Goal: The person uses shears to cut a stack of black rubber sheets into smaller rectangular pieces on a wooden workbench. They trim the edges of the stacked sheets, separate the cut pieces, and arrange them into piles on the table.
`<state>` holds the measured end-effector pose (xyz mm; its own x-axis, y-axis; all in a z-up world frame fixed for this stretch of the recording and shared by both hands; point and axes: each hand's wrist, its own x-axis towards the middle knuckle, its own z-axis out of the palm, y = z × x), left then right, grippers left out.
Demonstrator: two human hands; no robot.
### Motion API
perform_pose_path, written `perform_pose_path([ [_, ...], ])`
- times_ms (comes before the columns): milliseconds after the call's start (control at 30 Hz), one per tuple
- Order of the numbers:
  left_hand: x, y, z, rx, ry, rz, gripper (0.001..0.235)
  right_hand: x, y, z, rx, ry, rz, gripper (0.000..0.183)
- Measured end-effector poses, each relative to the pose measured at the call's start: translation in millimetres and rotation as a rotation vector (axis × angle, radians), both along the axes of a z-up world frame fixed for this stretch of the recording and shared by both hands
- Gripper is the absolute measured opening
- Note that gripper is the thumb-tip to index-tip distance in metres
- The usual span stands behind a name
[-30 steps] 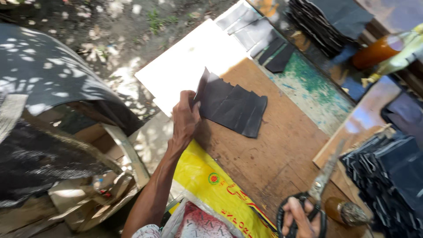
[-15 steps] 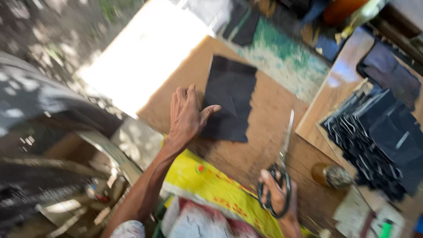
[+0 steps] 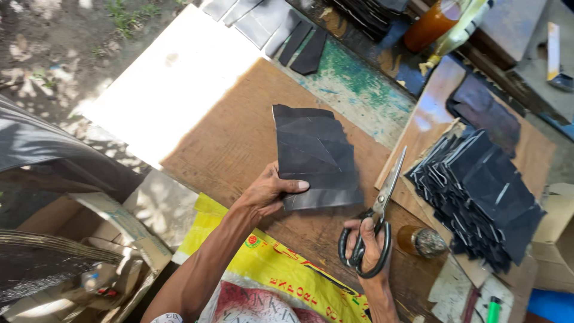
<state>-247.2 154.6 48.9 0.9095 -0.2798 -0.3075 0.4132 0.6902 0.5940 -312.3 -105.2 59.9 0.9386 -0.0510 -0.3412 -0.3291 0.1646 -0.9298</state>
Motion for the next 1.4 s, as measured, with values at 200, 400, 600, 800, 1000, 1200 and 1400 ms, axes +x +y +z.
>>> perform_pose_path([
  [200,7.7,-12.7,14.6,-0.055,-0.138,-0.062,0.061,37.6,-5.4,18.7,0.068,-0.197,0.034,0.025],
  [400,38.8,2.2,42.7,0.124,-0.193,-0.144,0.084,53.2,-5.8,55.7,-0.269,-0.335,0.156,0.018],
  [600,80.3,36.5,58.1,0.045,-0.310,-0.154,0.080,5.8,-20.6,48.1,-0.521,-0.178,0.234,0.031],
  [800,86.7,35.0,59.2,0.069,-0.228,-0.158,0.080,-12.8,-27.2,33.4,-0.435,-0.134,0.449,0.051],
  [1000,76.3,22.9,67.0,0.102,-0.258,-0.191,0.082,2.4,-13.7,43.0,-0.557,-0.120,0.465,0.053],
  [1200,74.9,22.8,69.1,0.182,-0.252,-0.177,0.087,9.4,-7.5,47.2,-0.564,-0.144,0.438,0.048],
  [1400,71.8,20.8,65.4,0.274,-0.239,-0.166,0.097,8.8,-9.0,42.7,-0.576,-0.126,0.435,0.045],
])
